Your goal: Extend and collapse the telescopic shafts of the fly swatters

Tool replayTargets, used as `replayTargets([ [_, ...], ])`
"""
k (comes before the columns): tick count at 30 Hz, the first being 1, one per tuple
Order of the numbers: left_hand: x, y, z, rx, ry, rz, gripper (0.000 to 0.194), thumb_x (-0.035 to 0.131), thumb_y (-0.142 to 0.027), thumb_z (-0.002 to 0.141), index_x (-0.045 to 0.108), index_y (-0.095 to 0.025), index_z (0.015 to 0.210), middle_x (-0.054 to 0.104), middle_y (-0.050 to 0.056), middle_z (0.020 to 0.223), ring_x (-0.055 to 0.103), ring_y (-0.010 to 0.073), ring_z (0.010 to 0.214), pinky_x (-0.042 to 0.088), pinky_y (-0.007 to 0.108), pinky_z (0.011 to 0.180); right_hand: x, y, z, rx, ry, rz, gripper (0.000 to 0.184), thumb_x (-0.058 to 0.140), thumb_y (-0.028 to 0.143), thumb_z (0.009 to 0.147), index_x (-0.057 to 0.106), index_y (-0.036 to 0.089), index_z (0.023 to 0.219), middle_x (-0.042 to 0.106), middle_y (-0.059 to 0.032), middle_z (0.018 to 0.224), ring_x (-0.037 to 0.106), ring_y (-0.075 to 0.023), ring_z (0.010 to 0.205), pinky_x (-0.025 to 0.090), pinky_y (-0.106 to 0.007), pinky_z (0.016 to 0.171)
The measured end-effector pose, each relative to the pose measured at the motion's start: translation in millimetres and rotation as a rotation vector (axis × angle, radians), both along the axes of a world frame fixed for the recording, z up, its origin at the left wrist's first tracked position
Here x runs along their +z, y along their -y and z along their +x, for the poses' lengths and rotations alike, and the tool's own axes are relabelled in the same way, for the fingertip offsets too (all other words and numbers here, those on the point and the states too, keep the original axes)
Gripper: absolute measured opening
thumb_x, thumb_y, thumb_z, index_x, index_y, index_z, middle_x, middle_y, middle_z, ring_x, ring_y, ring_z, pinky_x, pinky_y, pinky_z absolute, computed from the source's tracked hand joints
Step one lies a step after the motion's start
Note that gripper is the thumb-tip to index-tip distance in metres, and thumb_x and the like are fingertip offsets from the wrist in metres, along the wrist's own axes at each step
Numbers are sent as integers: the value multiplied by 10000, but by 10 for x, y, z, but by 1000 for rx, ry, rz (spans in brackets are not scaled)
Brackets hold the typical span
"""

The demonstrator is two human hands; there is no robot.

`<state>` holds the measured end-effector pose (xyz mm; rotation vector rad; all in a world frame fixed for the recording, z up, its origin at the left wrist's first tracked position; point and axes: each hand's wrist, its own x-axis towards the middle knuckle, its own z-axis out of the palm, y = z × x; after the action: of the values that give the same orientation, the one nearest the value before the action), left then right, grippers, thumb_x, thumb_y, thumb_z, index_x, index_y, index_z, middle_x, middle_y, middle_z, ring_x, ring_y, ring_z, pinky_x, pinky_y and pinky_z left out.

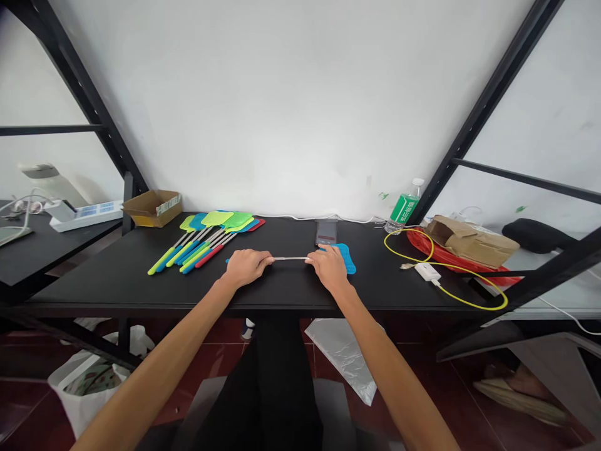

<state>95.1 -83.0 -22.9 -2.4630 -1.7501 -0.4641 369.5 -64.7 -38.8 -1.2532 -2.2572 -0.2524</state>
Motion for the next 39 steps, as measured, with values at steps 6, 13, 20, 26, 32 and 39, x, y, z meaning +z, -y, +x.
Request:
replayTargets([
  [6,3,13,10,6,-24,7,472,329,-514,1020,735,-276,996,750,75,849,699,259,811,372,299,668,4,3,-15,-9,4,-12,271,551,328,1029,781,249,909,798,-34,982,606,-320,1233,395,-433,971],
  [13,2,23,46,1,-35,23,476,323,-527,1025,728,-278,1000,764,76,883,707,259,819,372,299,658,1,0,-15,10,12,-1,314,535,336,1035,767,252,841,787,-33,879,609,-316,1227,407,-427,962],
  [20,-8,33,100,-3,-43,41,498,304,-544,1029,727,-281,1007,767,77,901,704,260,814,379,303,671,-13,-8,-26,32,6,6,286,545,323,1032,791,253,907,797,-33,973,618,-310,1222,418,-439,974],
  [26,-3,36,129,-15,-43,50,495,302,-551,1031,712,-276,990,770,66,907,700,255,798,348,299,642,8,-1,-40,31,10,-7,260,561,317,1026,792,252,927,800,-25,985,611,-308,1225,419,-438,971],
  [32,-9,32,144,-12,-25,43,491,309,-554,1030,708,-275,969,768,61,901,696,252,811,335,300,633,-8,-9,-50,33,-8,-5,246,560,302,1024,785,243,946,795,-41,975,599,-313,1214,415,-450,977],
  [39,-2,19,185,-5,30,66,439,339,-532,1036,684,-268,975,766,41,959,695,234,863,331,297,622,1,-6,-82,26,-128,49,177,584,262,997,757,235,1027,767,-63,1082,554,-307,1274,418,-455,1021],
])
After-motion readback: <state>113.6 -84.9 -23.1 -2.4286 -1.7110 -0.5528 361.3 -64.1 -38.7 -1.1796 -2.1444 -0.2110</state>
